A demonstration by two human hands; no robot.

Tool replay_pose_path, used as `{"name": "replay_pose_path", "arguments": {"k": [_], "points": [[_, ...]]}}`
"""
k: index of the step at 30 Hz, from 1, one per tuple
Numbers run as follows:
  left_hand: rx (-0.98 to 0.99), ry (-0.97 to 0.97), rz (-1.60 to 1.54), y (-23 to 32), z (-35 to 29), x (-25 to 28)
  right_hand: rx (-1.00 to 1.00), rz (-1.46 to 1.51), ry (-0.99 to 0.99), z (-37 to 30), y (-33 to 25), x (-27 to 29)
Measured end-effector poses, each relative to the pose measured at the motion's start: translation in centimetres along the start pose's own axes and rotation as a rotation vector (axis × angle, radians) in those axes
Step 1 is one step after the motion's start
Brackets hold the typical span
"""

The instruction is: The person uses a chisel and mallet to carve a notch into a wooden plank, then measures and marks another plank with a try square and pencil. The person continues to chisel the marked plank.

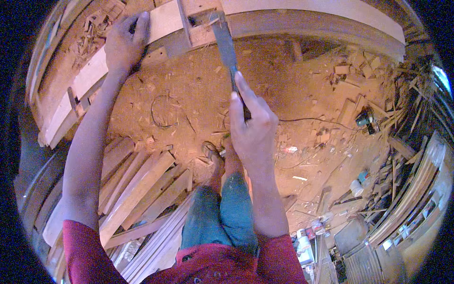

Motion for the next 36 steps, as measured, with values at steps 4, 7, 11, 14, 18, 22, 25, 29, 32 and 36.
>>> {"name": "replay_pose_path", "arguments": {"k": [4, 7, 11, 14, 18, 22, 25, 29, 32, 36], "points": [[0.012, 0.003, 0.016, -0.5, -1.1, -0.4, -0.135, 0.02, -0.08, -2.0, -0.8, 0.6], [0.016, 0.025, 0.005, 0.0, -0.5, -0.2, -0.144, -0.004, -0.043, -1.2, -0.9, 1.1], [-0.004, 0.046, 0.019, 0.1, -0.2, -0.4, -0.01, -0.081, 0.015, -1.1, 0.1, 0.7], [-0.016, 0.049, 0.011, 0.2, -0.6, -0.4, -0.024, -0.064, 0.011, 0.4, -0.6, 0.3], [-0.012, 0.039, 0.02, 0.0, -0.6, -0.5, -0.07, -0.047, 0.007, -2.3, 0.0, 0.9], [-0.012, 0.023, 0.019, -0.2, -0.6, -0.2, -0.044, -0.073, -0.022, -1.4, -0.2, 1.3], [0.026, 0.001, 0.019, 0.2, -0.2, 0.0, -0.059, -0.08, -0.041, -1.3, -0.1, 1.4], [0.007, 0.009, 0.005, -0.1, -1.1, -0.5, -0.101, -0.028, -0.062, -1.7, 0.1, 1.4], [-0.023, 0.05, -0.008, 0.2, -0.2, -0.3, -0.125, -0.013, -0.098, -0.7, -0.2, 1.3], [-0.036, 0.054, 0.031, -0.1, 0.7, -0.1, -0.118, 0.007, -0.083, -0.2, -0.1, 1.1]]}}
Point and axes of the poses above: each hand's wrist, its own z-axis towards the middle knuckle, its own x-axis out of the back of the hand, y = z × x, the point moved 5 cm from there along z, towards the middle knuckle, and after that the axes turned 5 degrees about z, right-handed, at the moved point
